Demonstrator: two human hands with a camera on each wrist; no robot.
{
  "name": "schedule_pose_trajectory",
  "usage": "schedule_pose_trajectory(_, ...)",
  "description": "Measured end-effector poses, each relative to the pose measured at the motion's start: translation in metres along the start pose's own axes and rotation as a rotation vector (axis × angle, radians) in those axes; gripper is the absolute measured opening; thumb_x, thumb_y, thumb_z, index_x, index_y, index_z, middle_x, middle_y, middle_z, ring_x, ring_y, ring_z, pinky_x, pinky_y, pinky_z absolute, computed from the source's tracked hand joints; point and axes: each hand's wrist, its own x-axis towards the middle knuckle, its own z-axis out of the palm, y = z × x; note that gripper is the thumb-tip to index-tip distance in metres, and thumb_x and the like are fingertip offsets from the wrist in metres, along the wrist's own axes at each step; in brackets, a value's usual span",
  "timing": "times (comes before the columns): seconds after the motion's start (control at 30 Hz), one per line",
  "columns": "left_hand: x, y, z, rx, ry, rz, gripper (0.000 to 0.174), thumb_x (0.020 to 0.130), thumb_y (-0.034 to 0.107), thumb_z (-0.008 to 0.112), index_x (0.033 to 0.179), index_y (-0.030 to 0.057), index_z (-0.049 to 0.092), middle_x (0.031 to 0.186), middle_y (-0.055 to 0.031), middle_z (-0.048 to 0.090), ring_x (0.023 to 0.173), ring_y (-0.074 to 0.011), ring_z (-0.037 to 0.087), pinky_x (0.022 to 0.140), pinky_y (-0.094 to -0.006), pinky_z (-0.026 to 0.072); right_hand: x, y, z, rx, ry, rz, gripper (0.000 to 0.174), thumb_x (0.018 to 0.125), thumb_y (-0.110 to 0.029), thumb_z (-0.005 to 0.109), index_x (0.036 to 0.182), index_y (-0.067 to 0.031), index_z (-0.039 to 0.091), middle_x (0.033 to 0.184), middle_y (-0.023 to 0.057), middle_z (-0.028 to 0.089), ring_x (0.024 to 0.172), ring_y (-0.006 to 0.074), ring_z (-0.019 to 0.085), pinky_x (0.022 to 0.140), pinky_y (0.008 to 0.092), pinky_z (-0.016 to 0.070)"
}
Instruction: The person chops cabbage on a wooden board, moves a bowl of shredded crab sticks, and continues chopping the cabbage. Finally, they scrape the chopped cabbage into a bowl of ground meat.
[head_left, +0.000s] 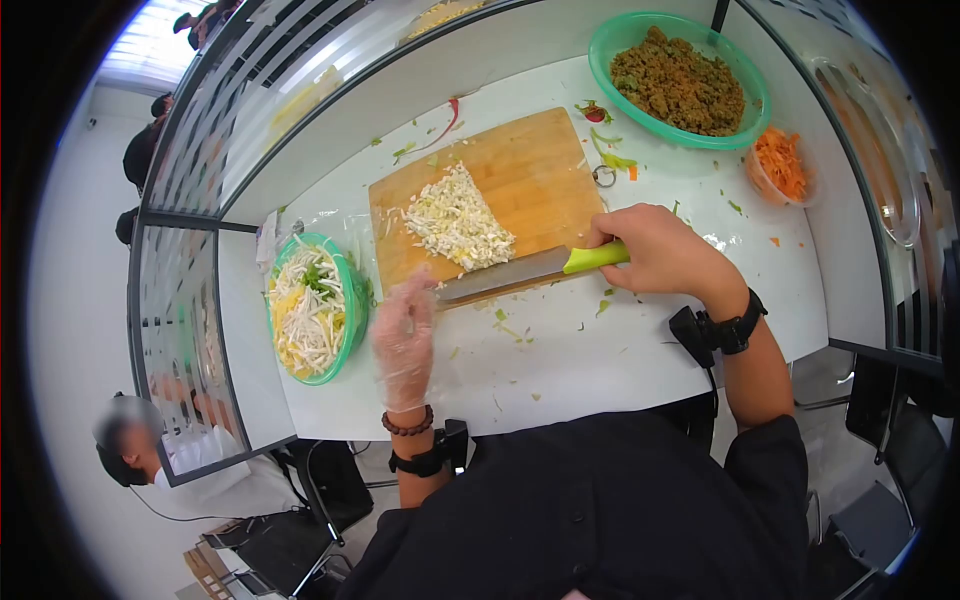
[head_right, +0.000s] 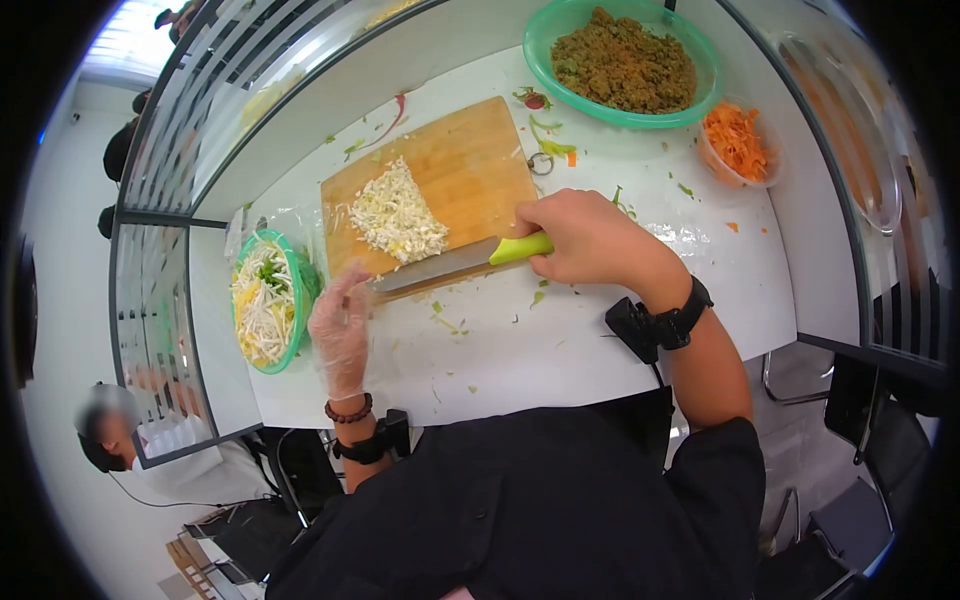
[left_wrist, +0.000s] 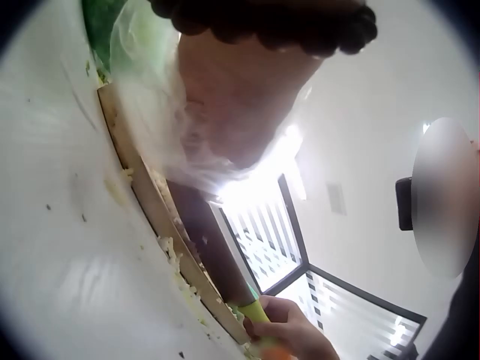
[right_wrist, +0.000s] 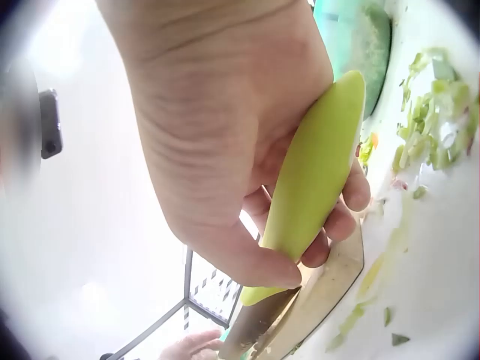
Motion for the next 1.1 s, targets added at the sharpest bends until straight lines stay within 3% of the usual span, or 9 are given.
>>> schedule_pose_trajectory(0.1, 0.003, -0.004, -0.002, 0.026, 0.069, 0.006, 0.023, 0.09, 0.004, 0.065, 0.114, 0.0033, 0.068, 0.107, -0.0121, 0.071, 0.08, -0.0207, 0.065, 0.073, -0.0306, 0.0523, 0.001, -0.002, -0.001, 0.008, -0.022, 0.017, 0.016, 0.07, -0.006, 0.068, 0.085, -0.0063, 0.061, 0.078, 0.0085, 0.067, 0.074, 0.0307, 0.063, 0.065, 0.0383, 0.0476)
schedule_pose_trajectory(0.3, 0.006, 0.013, -0.004, 0.071, 0.025, -0.123, 0.027, 0.093, 0.006, 0.062, 0.12, 0.0028, 0.066, 0.098, -0.0109, 0.072, 0.082, -0.0177, 0.065, 0.077, -0.031, 0.0523, 0.0, -0.003, 0.0, -0.005, -0.028, 0.016, 0.018, 0.07, -0.006, 0.067, 0.085, -0.0061, 0.059, 0.08, 0.009, 0.067, 0.076, 0.0308, 0.063, 0.066, 0.0387, 0.0477)
schedule_pose_trajectory(0.4, -0.002, -0.003, 0.0, -0.113, -0.035, -0.123, 0.031, 0.095, 0.003, 0.056, 0.125, 0.0045, 0.063, 0.093, -0.0054, 0.069, 0.072, -0.0081, 0.055, 0.066, -0.0231, 0.0467, 0.0, -0.003, 0.0, -0.024, -0.025, 0.019, 0.018, 0.07, -0.006, 0.067, 0.086, -0.0061, 0.059, 0.081, 0.0092, 0.067, 0.078, 0.031, 0.064, 0.067, 0.0387, 0.0482)
schedule_pose_trajectory(0.5, -0.002, -0.001, 0.005, -0.228, -0.073, -0.214, 0.031, 0.098, 0.007, 0.052, 0.128, 0.0046, 0.061, 0.092, -0.006, 0.069, 0.065, -0.006, 0.05, 0.061, -0.0216, 0.0446, 0.001, -0.004, 0.001, -0.041, -0.029, 0.022, 0.019, 0.069, -0.006, 0.067, 0.086, -0.0063, 0.058, 0.081, 0.0091, 0.067, 0.078, 0.0314, 0.064, 0.067, 0.0389, 0.0486)
schedule_pose_trajectory(0.67, 0.003, -0.002, 0.008, -0.312, -0.102, -0.265, 0.033, 0.1, 0.012, 0.051, 0.131, 0.002, 0.058, 0.104, -0.0137, 0.072, 0.091, -0.017, 0.067, 0.083, -0.0289, 0.0505, 0.0, -0.004, 0.001, -0.019, -0.007, -0.001, 0.019, 0.069, -0.007, 0.066, 0.085, -0.0066, 0.058, 0.078, 0.0087, 0.066, 0.075, 0.0318, 0.063, 0.065, 0.04, 0.0474)
schedule_pose_trajectory(0.8, 0.003, -0.01, 0.008, -0.269, -0.058, -0.199, 0.034, 0.1, 0.013, 0.051, 0.132, 0.0032, 0.058, 0.103, -0.0115, 0.072, 0.082, -0.0142, 0.063, 0.078, -0.0274, 0.0501, 0.001, -0.005, -0.001, -0.034, -0.02, 0.012, 0.018, 0.069, -0.007, 0.066, 0.085, -0.0064, 0.058, 0.078, 0.0088, 0.066, 0.075, 0.0319, 0.063, 0.065, 0.04, 0.0476)
schedule_pose_trajectory(0.87, 0.004, 0.0, 0.002, -0.376, -0.068, -0.331, 0.034, 0.1, 0.014, 0.051, 0.132, 0.0032, 0.057, 0.102, -0.0095, 0.072, 0.077, -0.0118, 0.059, 0.073, -0.0261, 0.0495, 0.001, -0.006, 0.0, -0.035, -0.021, 0.015, 0.018, 0.069, -0.007, 0.066, 0.085, -0.0064, 0.058, 0.078, 0.0088, 0.066, 0.076, 0.032, 0.063, 0.065, 0.0399, 0.0478)
schedule_pose_trajectory(0.97, 0.0, -0.007, 0.003, -0.372, -0.114, -0.224, 0.032, 0.102, 0.016, 0.05, 0.13, 0.0036, 0.058, 0.098, -0.0094, 0.069, 0.063, -0.0054, 0.048, 0.058, -0.0218, 0.0447, 0.001, -0.006, 0.001, -0.03, -0.018, 0.02, 0.017, 0.07, -0.007, 0.066, 0.085, -0.0065, 0.058, 0.079, 0.0088, 0.066, 0.077, 0.0321, 0.064, 0.066, 0.0401, 0.0483)
schedule_pose_trajectory(1.1, 0.0, -0.007, 0.006, -0.299, -0.042, -0.262, 0.031, 0.099, 0.013, 0.053, 0.128, 0.0045, 0.061, 0.094, -0.0056, 0.07, 0.072, -0.007, 0.053, 0.066, -0.0229, 0.0462, 0.0, -0.003, 0.003, -0.028, 0.003, -0.007, 0.017, 0.07, -0.007, 0.066, 0.086, -0.0064, 0.058, 0.08, 0.0084, 0.067, 0.077, 0.0322, 0.064, 0.067, 0.0404, 0.0488)
